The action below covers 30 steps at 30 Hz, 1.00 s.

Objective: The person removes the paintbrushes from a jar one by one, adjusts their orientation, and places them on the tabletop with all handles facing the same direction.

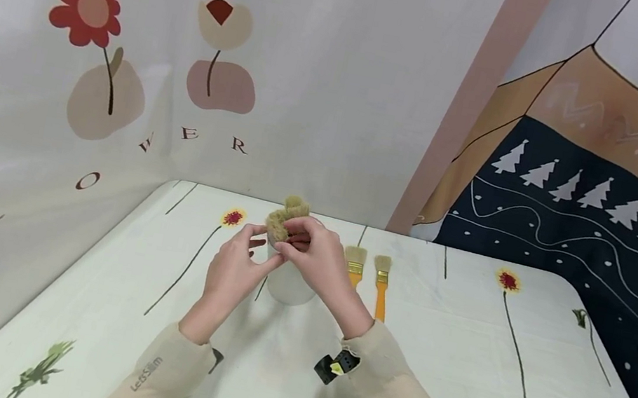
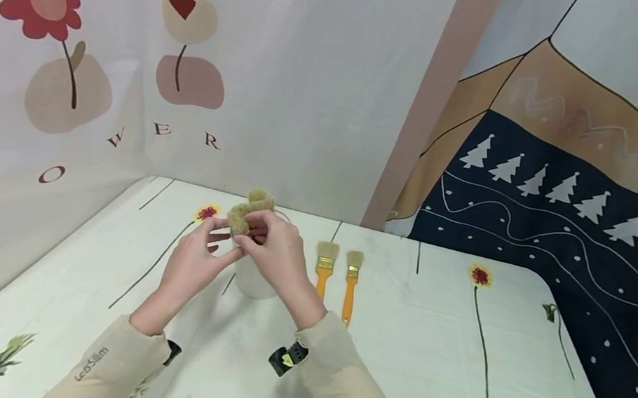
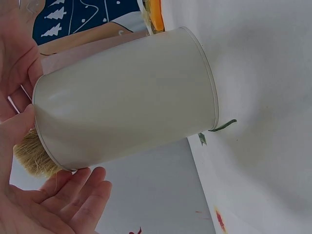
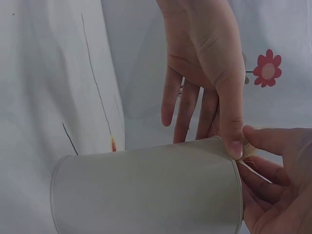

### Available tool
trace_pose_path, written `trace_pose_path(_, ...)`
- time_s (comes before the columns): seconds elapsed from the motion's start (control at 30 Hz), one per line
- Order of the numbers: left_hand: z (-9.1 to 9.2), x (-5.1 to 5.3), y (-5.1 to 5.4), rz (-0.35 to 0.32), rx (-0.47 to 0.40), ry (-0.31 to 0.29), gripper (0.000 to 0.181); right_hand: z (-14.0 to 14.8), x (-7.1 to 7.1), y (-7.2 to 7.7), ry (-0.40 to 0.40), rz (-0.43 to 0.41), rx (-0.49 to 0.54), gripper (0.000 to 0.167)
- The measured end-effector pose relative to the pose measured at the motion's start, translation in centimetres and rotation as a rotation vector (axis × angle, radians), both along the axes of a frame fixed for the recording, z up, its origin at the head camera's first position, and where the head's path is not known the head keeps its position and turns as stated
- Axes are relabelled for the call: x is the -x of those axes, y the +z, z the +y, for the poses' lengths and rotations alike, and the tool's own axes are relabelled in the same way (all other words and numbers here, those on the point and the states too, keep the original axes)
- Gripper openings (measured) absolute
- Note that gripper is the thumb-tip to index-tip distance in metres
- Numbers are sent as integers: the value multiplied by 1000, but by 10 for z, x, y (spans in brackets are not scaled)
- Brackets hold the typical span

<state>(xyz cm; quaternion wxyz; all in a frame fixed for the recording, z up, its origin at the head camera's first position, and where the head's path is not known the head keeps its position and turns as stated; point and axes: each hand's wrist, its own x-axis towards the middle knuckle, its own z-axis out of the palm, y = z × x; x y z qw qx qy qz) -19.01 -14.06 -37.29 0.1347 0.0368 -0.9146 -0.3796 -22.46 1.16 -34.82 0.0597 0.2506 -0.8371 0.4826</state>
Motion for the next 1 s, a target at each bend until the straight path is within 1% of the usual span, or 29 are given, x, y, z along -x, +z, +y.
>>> trace_pose_path(0.23, -1, -1, 0, -4, 3, 4, 66, -5, 1, -1, -49, 21, -58, 27)
trace_pose_path(0.4, -1, 0, 0, 9, 11, 3, 66, -6, 1, -2, -85, 48, -86, 23)
trace_pose_path(0.57, 0, 0, 0, 18, 9, 1, 68, -6, 2, -3, -98, 46, -79, 19)
trace_pose_path(0.83, 0, 1, 0, 24, 21, 3, 68, -4, 4, -5, -108, 70, -71, 19)
trace_pose_path(1.0, 0, 1, 0, 23, 16, 2, 69, -3, 3, -6, -113, 66, -55, 19)
